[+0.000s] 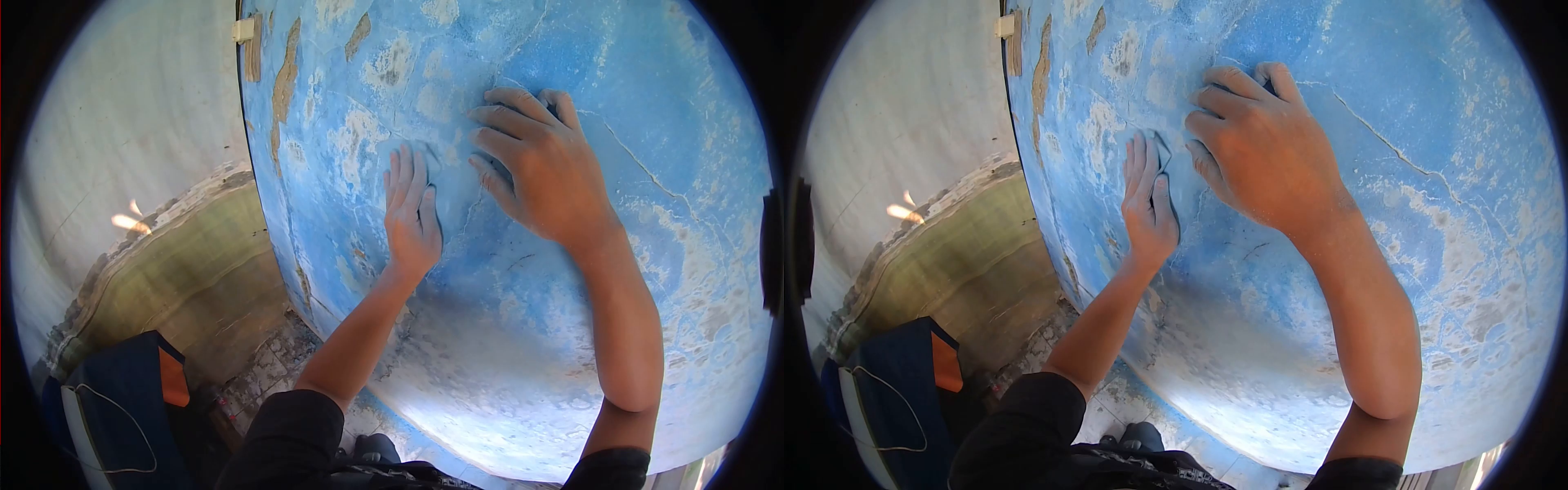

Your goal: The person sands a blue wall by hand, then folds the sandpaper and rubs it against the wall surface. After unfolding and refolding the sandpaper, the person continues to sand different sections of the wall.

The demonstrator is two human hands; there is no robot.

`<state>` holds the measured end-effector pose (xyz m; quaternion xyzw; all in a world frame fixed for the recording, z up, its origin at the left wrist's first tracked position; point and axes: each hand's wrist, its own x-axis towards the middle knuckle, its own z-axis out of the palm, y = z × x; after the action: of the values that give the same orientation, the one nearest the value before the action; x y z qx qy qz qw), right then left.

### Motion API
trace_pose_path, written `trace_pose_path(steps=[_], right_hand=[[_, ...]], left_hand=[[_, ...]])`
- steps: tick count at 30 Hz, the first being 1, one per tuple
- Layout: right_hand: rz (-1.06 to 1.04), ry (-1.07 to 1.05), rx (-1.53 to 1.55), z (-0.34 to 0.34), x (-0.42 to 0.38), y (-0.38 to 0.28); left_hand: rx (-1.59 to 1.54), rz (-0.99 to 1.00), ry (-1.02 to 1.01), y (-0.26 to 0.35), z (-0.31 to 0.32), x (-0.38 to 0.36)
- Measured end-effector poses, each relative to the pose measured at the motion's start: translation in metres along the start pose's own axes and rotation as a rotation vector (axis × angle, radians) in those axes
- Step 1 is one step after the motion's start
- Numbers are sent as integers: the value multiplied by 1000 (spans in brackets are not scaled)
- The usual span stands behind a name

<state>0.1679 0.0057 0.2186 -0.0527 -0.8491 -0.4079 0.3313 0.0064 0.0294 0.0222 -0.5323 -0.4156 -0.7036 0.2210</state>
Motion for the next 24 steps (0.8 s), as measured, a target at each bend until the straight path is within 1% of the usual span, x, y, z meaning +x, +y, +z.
trace_pose_path(steps=[1,3,5,7,8,9,10,11,12,13,14,16,17,18,19,20,21,23,24], right_hand=[[7,-7,11,0,1,1],[25,-26,39,-3,-3,-2],[15,-16,75,-5,-2,0],[33,-20,129,-8,0,0],[55,-27,183,-9,-1,-2],[62,-28,192,-9,-3,-3],[126,61,281,-7,-7,-7],[194,148,371,-4,-12,-12],[204,145,382,2,-21,-23],[394,240,625,10,-35,-39],[578,335,864,18,-48,-56],[940,436,1309,36,-66,-107],[1086,413,1356,47,-70,-133],[1238,390,1399,56,-71,-157],[1303,311,1498,61,-70,-178],[1371,232,1593,66,-67,-195],[1381,244,1592,77,-68,-207],[1370,297,2047,94,-67,-227],[1390,352,2167,93,-60,-230]], left_hand=[[27,-40,32,-6,-2,-15],[43,-89,-25,-2,-13,-63],[56,-124,-59,10,-27,-87],[-179,-494,-92,18,-47,-93],[-172,-499,-97,13,-57,-90],[-321,-716,-93,7,-67,-83],[-469,-936,-88,6,-76,-73],[-456,-947,-97,7,-84,-66],[-563,-976,6,19,-93,-48],[-671,-997,115,29,-102,-35],[-666,-999,118,36,-112,-30],[-804,-1011,120,42,-127,-23],[-802,-1005,129,41,-132,-24],[-833,-1002,86,39,-138,-27],[-862,-1000,36,37,-145,-30],[-857,-1000,27,37,-149,-31],[-871,-975,31,38,-150,-32],[-893,-960,15,32,-160,-38],[-914,-962,1,25,-167,-40]])
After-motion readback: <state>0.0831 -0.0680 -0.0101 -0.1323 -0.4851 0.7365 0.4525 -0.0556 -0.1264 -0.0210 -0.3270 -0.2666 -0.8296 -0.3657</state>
